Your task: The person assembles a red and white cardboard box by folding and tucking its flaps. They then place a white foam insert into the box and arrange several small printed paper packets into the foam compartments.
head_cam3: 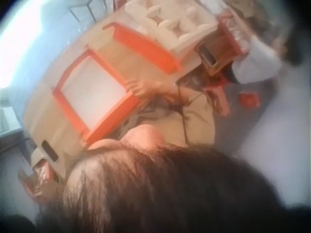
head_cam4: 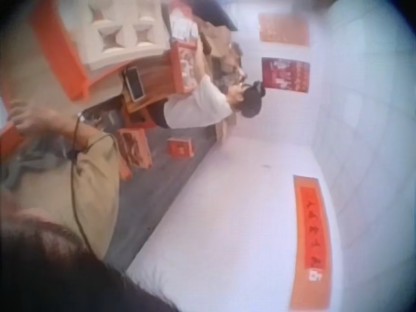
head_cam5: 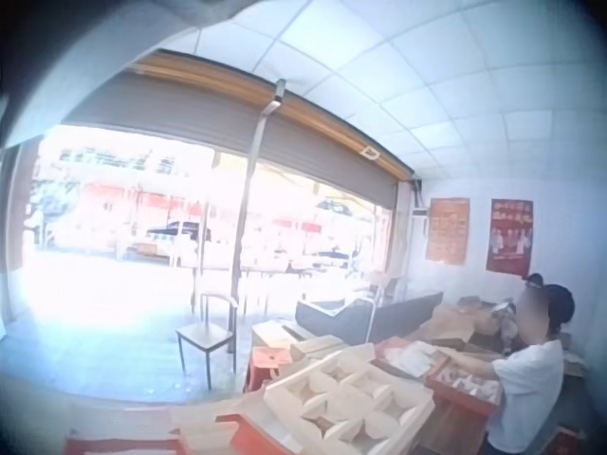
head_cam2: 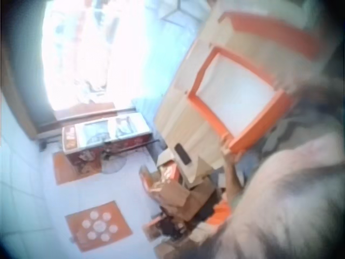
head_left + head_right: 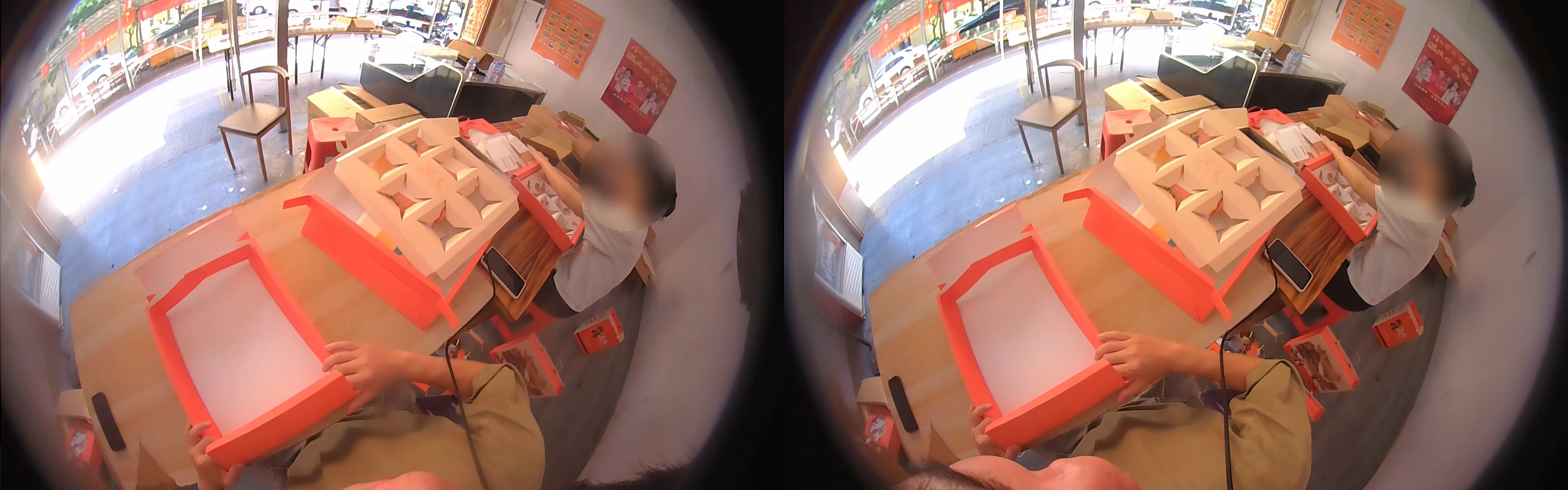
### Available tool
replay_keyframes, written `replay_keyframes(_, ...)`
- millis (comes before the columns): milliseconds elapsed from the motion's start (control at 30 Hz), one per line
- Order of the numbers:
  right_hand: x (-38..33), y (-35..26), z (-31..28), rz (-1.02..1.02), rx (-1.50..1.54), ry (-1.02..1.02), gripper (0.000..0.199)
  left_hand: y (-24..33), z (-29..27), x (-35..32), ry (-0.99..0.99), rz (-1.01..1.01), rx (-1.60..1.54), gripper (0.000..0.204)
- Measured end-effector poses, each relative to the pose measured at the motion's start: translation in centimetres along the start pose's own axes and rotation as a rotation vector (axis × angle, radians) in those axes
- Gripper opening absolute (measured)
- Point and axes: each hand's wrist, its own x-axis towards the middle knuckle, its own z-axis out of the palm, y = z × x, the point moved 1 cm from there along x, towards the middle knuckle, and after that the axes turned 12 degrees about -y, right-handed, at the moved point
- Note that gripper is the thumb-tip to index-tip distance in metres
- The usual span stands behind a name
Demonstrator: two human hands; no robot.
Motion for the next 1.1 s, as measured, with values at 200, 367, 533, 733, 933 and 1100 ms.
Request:
replay_keyframes(200,-0.3,-0.1,0.6,0.003,-0.146,-0.065,0.037,-4.8,1.4,-2.7,-0.052,0.112,0.325,0.047)
replay_keyframes(367,0.3,-0.5,-0.2,0.012,-0.078,-0.115,0.032,-3.0,0.2,-1.8,-0.053,0.146,0.261,0.044)
replay_keyframes(533,0.4,-0.8,0.3,0.029,0.091,0.027,0.028,-2.7,1.9,-1.8,0.119,0.136,0.143,0.044)
replay_keyframes(733,0.8,-0.8,1.1,0.048,0.200,0.082,0.033,-0.1,0.7,-0.9,0.113,0.071,0.125,0.042)
replay_keyframes(933,-0.4,-0.8,2.9,0.342,0.413,0.106,0.061,1.2,1.2,-1.0,0.155,-0.134,0.025,0.050)
replay_keyframes(1100,-0.2,-1.5,3.2,0.407,0.206,0.198,0.076,2.5,1.5,-0.7,0.256,-0.217,0.118,0.051)
